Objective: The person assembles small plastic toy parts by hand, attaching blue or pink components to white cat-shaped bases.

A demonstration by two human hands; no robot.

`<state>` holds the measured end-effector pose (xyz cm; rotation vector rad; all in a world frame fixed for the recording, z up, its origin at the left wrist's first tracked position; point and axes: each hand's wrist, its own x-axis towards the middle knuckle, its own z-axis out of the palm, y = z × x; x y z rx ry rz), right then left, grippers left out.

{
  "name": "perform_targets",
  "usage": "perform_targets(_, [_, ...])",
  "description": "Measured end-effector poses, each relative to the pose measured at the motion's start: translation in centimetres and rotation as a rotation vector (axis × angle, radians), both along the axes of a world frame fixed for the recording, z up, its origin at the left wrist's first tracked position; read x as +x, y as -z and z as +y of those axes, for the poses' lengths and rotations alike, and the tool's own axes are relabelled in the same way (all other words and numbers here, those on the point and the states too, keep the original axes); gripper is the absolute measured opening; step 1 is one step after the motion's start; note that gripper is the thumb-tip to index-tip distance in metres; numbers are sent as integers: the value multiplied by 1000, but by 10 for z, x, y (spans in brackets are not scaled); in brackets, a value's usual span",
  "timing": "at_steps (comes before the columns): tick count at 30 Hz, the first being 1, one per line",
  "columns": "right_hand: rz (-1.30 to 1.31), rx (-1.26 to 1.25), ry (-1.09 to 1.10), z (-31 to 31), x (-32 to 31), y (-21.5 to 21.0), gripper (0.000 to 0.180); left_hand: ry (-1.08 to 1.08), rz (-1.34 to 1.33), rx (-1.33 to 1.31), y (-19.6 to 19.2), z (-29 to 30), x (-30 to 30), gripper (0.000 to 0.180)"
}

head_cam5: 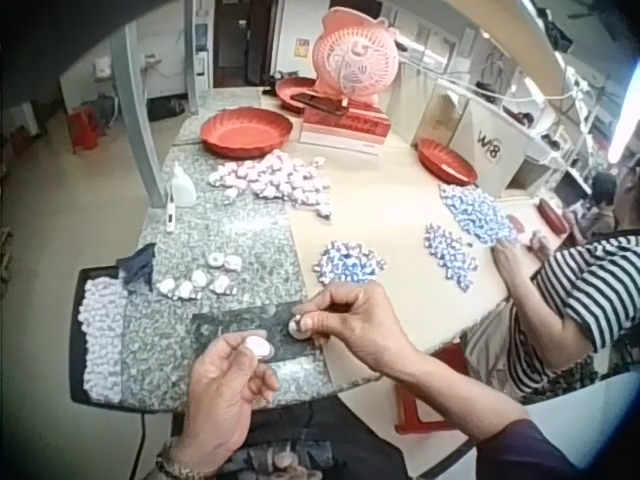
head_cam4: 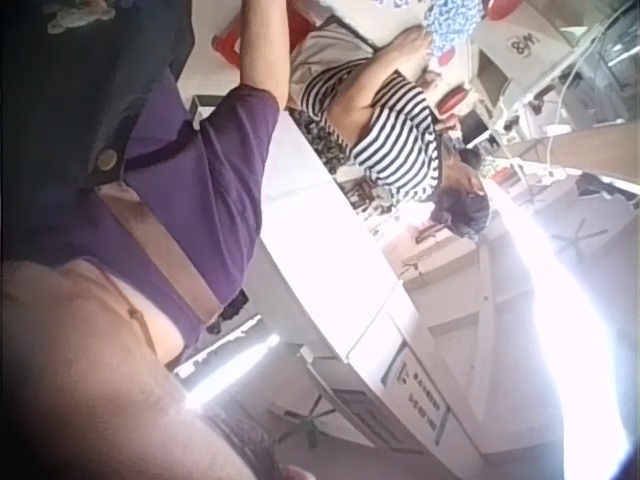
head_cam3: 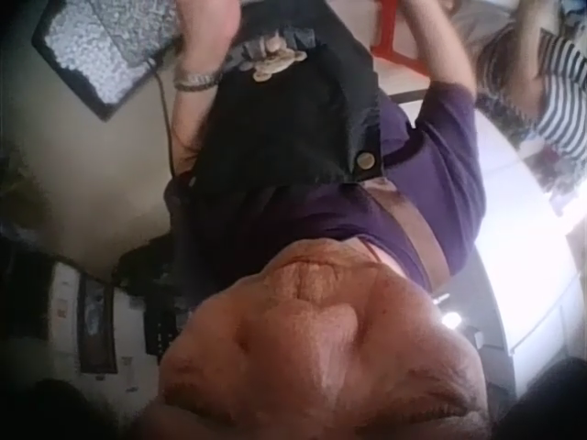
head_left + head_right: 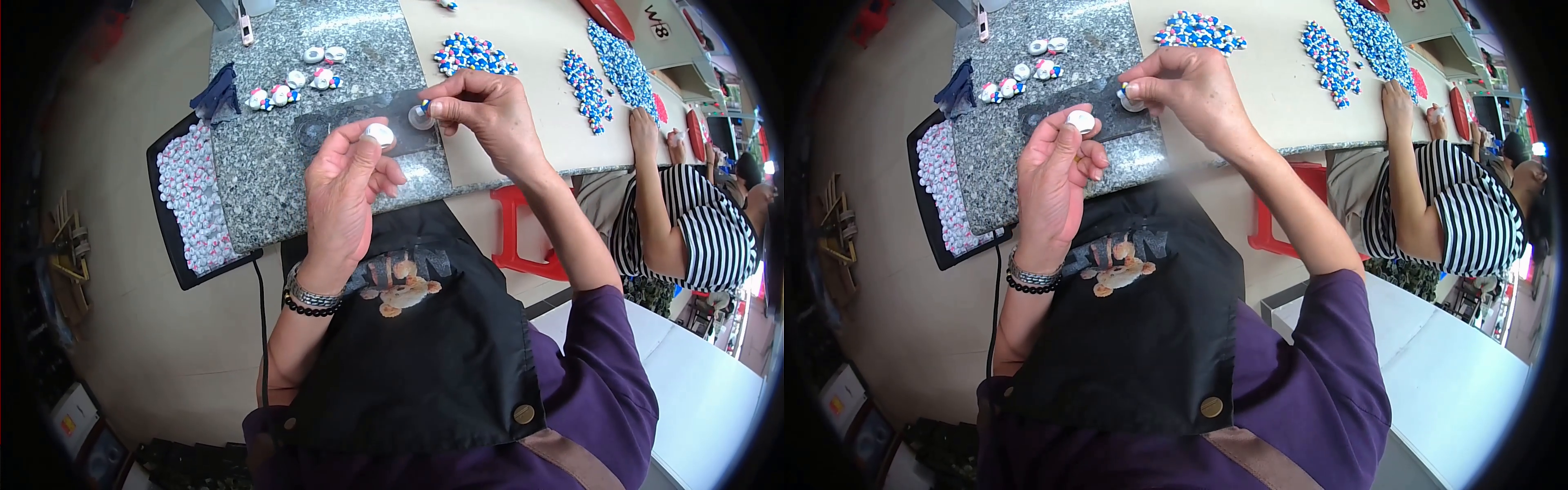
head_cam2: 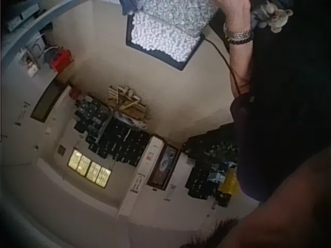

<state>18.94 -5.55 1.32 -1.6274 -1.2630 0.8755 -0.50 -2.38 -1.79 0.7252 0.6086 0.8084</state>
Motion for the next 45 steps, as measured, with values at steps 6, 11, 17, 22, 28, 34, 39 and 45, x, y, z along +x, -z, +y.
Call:
perform_targets(6, [298,123,51,-8,-19,-9,11,1,1,66,0,-1,13,25])
perform_targets(11, [166,175,39,-12,-21,-5,8,10,39,174,2,0,14,22])
perform_targets(17, [137,164,2,-15,-27,-2,10,16,140,348,5,3,8,19])
perform_targets(22, [93,220,-82,-8,-26,0,8,30,201,441,-1,10,4,18])
perform_targets(28, [50,227,-110,15,-13,-20,16,44,258,461,-11,42,3,18])
perform_targets(34, [-405,253,169,8,62,12,12,-392,1138,1489,-3,108,6,20])
perform_targets(39, [-544,154,-26,-2,40,19,20,-324,1285,1373,13,126,10,19])
perform_targets(45, [-714,141,-23,0,31,31,21,-361,1127,1330,23,128,10,23])
